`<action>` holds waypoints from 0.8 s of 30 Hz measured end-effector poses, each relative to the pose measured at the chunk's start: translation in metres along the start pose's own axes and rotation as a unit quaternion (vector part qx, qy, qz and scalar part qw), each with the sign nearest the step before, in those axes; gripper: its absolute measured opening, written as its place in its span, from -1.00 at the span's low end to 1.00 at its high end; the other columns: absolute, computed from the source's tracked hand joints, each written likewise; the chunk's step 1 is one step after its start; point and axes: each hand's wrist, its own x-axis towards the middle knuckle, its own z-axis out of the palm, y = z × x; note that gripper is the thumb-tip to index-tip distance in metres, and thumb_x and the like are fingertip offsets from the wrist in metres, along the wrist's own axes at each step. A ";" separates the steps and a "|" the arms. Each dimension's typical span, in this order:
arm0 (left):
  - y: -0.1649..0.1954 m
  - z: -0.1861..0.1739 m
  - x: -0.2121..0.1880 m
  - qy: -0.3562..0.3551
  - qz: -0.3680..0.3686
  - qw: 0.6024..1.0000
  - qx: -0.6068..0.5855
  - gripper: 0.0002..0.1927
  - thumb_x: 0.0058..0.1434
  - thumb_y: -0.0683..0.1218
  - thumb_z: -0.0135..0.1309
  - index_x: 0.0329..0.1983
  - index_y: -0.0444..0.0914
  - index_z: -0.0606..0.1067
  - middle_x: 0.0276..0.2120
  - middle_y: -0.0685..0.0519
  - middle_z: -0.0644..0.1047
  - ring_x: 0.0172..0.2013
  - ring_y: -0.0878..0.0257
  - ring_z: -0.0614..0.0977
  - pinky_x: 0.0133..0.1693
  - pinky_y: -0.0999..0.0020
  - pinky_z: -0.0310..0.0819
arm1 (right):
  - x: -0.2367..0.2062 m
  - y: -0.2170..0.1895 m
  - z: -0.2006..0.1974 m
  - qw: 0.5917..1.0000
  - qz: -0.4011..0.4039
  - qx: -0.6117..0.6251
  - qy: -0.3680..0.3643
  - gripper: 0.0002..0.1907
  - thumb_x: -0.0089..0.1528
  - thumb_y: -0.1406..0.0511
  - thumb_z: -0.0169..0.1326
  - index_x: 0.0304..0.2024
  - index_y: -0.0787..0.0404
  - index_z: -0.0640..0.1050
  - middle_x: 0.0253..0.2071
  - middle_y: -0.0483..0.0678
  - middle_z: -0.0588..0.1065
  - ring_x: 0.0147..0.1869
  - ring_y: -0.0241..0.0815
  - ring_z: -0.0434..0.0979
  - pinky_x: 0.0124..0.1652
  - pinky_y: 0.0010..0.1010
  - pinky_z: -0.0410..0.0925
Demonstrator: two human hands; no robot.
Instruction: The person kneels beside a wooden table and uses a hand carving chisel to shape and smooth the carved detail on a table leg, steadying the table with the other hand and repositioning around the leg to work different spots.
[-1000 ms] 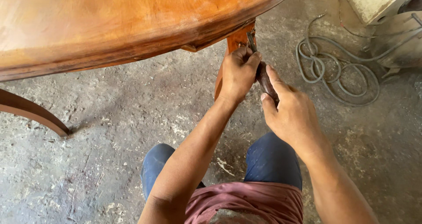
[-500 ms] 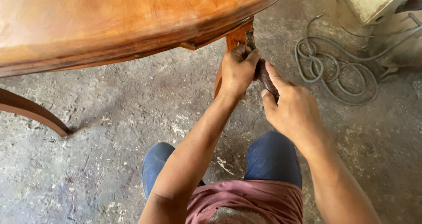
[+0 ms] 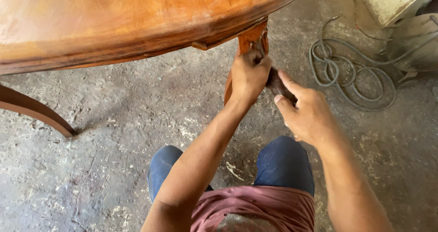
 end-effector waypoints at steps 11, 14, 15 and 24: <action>-0.032 -0.024 -0.040 -0.052 -0.113 0.956 -0.265 -0.78 0.38 -0.15 0.06 -0.37 -0.35 0.50 -0.55 0.06 0.52 -0.60 0.33 0.46 -0.52 0.39 0.38 | -0.033 0.098 0.040 0.881 -0.202 0.426 0.033 -0.51 0.39 0.13 0.01 0.28 0.26 0.45 -0.17 0.09 0.63 -0.28 -0.16 0.63 -0.21 -0.30 0.57; -0.033 -0.025 -0.050 -0.071 -0.155 0.938 -0.301 -0.80 0.38 -0.15 0.06 -0.36 -0.34 0.51 -0.54 0.06 0.53 -0.59 0.32 0.47 -0.50 0.38 0.40 | -0.020 0.090 0.067 0.888 -0.385 0.093 0.235 -0.29 0.27 0.23 0.25 0.42 0.14 0.28 0.05 0.14 0.50 0.06 -0.03 0.55 0.07 -0.28 0.50; -0.031 -0.024 -0.054 -0.075 -0.162 0.938 -0.297 -0.80 0.37 -0.15 0.07 -0.36 -0.34 0.52 -0.54 0.05 0.53 -0.59 0.32 0.48 -0.49 0.37 0.42 | -0.014 0.083 0.076 0.866 -0.420 0.073 0.261 -0.29 0.22 0.21 0.27 0.36 0.18 0.31 0.04 0.20 0.46 0.09 0.06 0.49 0.11 -0.18 0.45; 0.066 -0.117 -0.043 -0.008 0.267 0.944 0.195 -0.87 0.36 -0.21 0.03 -0.29 -0.26 0.56 -0.54 0.05 0.56 -0.65 0.37 0.53 -0.60 0.42 0.37 | 0.010 0.039 0.063 0.814 -0.467 0.287 0.191 -0.77 0.37 0.34 0.24 -0.06 0.15 0.42 0.01 0.02 0.54 0.28 -0.01 0.57 0.31 0.01 0.48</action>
